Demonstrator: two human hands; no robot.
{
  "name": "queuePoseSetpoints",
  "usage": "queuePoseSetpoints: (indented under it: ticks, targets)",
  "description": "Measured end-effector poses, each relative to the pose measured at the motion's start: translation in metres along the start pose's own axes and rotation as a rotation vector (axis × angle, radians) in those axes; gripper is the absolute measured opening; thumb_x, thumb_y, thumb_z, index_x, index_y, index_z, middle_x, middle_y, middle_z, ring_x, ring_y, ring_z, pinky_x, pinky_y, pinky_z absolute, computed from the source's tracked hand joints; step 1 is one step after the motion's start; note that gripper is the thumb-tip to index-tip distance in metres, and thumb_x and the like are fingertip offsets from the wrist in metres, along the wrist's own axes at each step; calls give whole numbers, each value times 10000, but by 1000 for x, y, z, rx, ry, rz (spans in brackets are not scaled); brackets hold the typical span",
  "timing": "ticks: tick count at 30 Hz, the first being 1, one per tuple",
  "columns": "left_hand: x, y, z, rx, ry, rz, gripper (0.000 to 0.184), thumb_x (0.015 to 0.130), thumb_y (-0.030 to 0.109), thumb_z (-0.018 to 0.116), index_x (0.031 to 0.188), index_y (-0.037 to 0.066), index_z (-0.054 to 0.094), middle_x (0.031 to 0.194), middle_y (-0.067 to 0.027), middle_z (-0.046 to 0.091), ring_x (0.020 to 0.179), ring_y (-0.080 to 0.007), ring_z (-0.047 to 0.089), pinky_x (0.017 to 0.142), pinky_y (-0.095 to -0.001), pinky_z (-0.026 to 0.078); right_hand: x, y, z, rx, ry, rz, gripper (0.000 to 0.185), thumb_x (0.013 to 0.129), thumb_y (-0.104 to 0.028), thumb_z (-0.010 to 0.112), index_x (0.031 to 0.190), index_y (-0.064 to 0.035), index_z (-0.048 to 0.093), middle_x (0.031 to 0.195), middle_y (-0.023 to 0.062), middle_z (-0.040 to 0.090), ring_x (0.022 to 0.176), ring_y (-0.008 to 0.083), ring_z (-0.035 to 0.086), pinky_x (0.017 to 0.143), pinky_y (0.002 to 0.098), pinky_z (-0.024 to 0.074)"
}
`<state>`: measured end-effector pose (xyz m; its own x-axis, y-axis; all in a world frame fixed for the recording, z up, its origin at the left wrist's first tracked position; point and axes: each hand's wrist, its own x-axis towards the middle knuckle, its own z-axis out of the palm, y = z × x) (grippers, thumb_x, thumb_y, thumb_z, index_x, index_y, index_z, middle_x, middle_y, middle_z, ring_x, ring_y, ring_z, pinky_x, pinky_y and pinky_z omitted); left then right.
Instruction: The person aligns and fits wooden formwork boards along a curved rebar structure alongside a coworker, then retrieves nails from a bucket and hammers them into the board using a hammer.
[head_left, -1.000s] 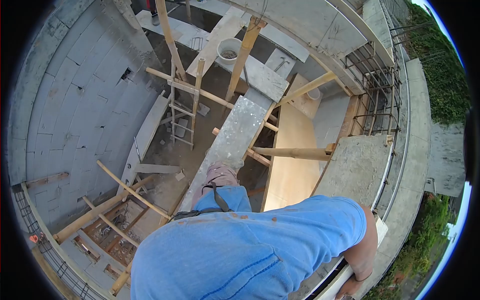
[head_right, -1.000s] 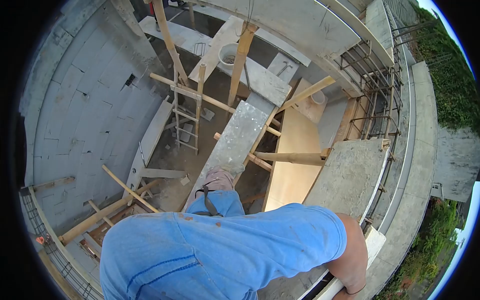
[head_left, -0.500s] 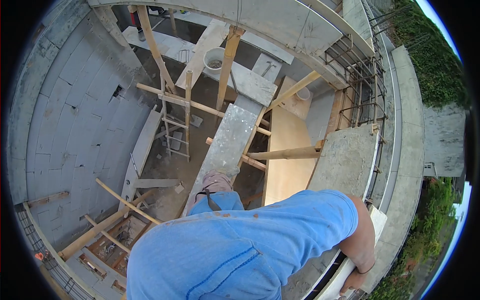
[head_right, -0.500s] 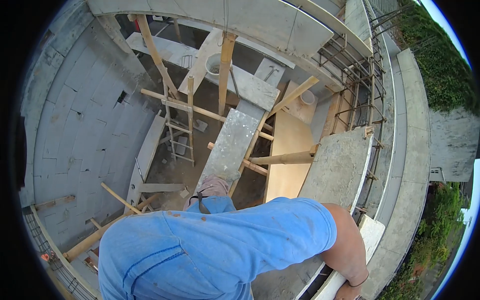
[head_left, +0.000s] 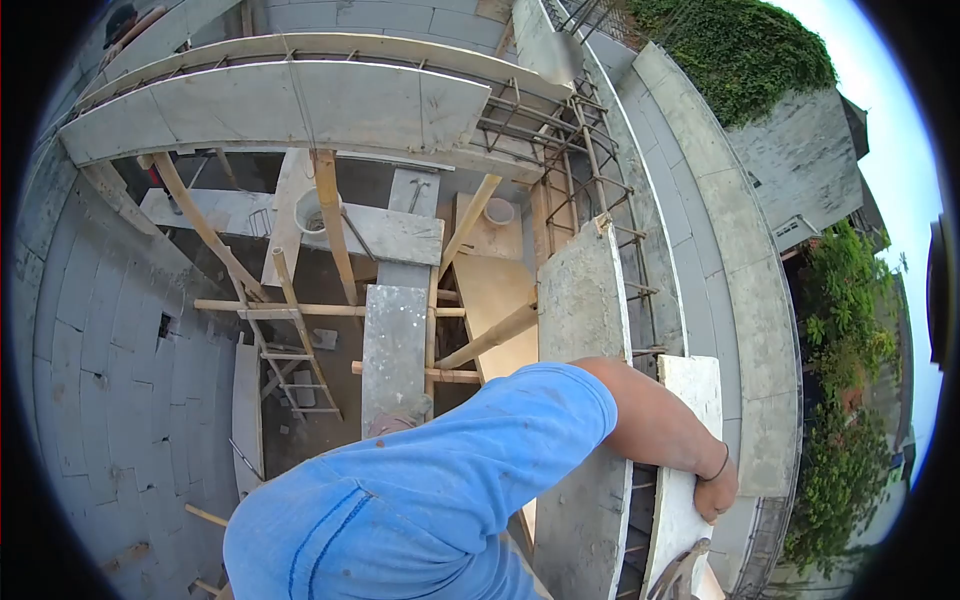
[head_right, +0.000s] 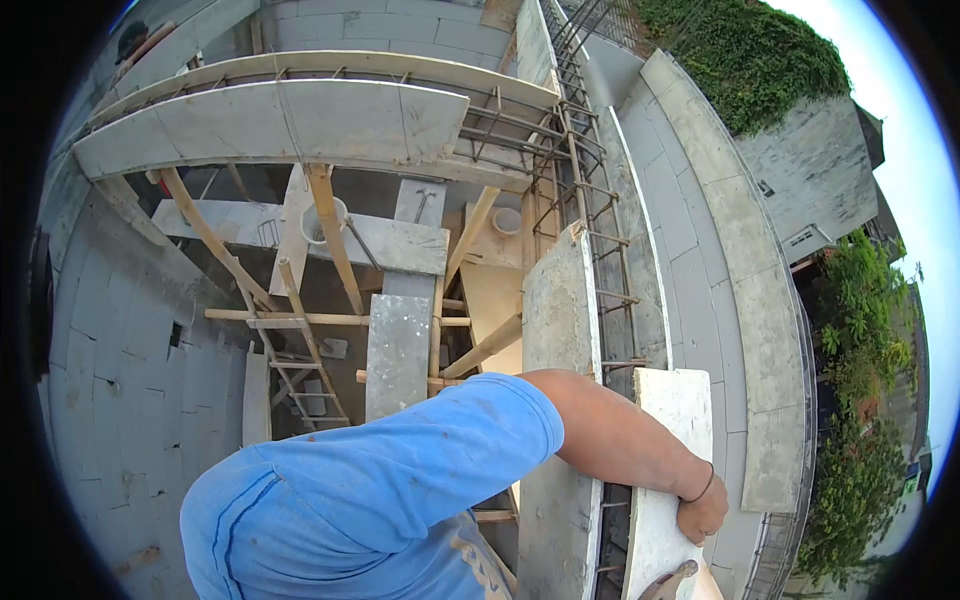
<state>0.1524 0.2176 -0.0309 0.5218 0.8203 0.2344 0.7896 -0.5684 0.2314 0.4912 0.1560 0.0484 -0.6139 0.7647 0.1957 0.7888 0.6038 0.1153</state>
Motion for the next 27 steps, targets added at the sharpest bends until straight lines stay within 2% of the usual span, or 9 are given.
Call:
queuePoseSetpoints:
  ticks: [3,4,5,6,8,11,15,21,27]
  targets:
    - [-27,20,-18,-64,35,-83,536,1029,494,491,1102,42,770,1065,-237,756,1033,-447,708,942,-530,548,4,-9,-14,-28,-95,117,402,917,-289,763,1248,-63,745,1103,217,768,945,408,733,834,445,575]
    - [-32,22,-23,-66,36,-79,537,1036,494,493,1097,33,761,1041,-246,750,1011,-453,708,915,-534,551,15,36,31,400,30,80,460,693,117,799,1134,36,700,851,119,697,818,213,689,765,373,582]
    - [-33,23,-24,-88,16,-82,540,1050,491,486,1130,22,741,1033,-256,741,994,-459,704,891,-538,551,14,14,11,452,9,182,559,583,103,893,1104,38,701,847,103,671,808,173,664,771,327,579]
    - [-32,23,-26,-91,-12,-85,526,1064,473,482,1188,16,711,1049,-257,732,994,-456,700,881,-539,549,14,20,5,558,-63,198,571,577,86,911,1106,42,702,886,114,697,816,182,676,772,320,579]
    - [-30,24,-26,-95,51,-27,515,1084,417,470,1309,-10,651,1097,-251,718,1034,-440,692,909,-516,545,15,23,-29,539,-197,44,544,657,-1,921,1161,25,716,1019,186,743,932,268,733,851,368,587]
    - [-22,31,-28,-145,108,10,478,1065,357,526,1313,-32,655,1167,-271,718,1075,-445,689,945,-494,542,5,50,-18,454,-101,-95,472,723,-132,917,1146,-55,720,1061,128,679,1036,349,641,939,437,507]
    - [-18,44,-37,-200,92,30,412,1029,248,572,1305,-47,653,1135,-289,714,1029,-475,690,911,-475,539,-13,40,-6,265,-38,-111,462,826,-186,847,1252,-73,708,1218,109,618,1241,317,538,1034,457,430]
    - [-12,49,-31,-189,55,125,431,1064,245,514,1317,-85,631,1135,-314,705,1047,-476,689,920,-475,533,-29,52,32,452,-13,-68,397,894,-272,792,1187,-14,721,1253,130,625,1263,312,536,1063,471,417]
    - [-11,41,-23,-234,48,105,460,1081,253,479,1326,-114,610,1151,-333,693,1044,-482,688,925,-499,528,-32,48,35,402,56,-59,435,844,-376,828,1063,-17,717,1146,117,646,1200,320,564,992,497,460]
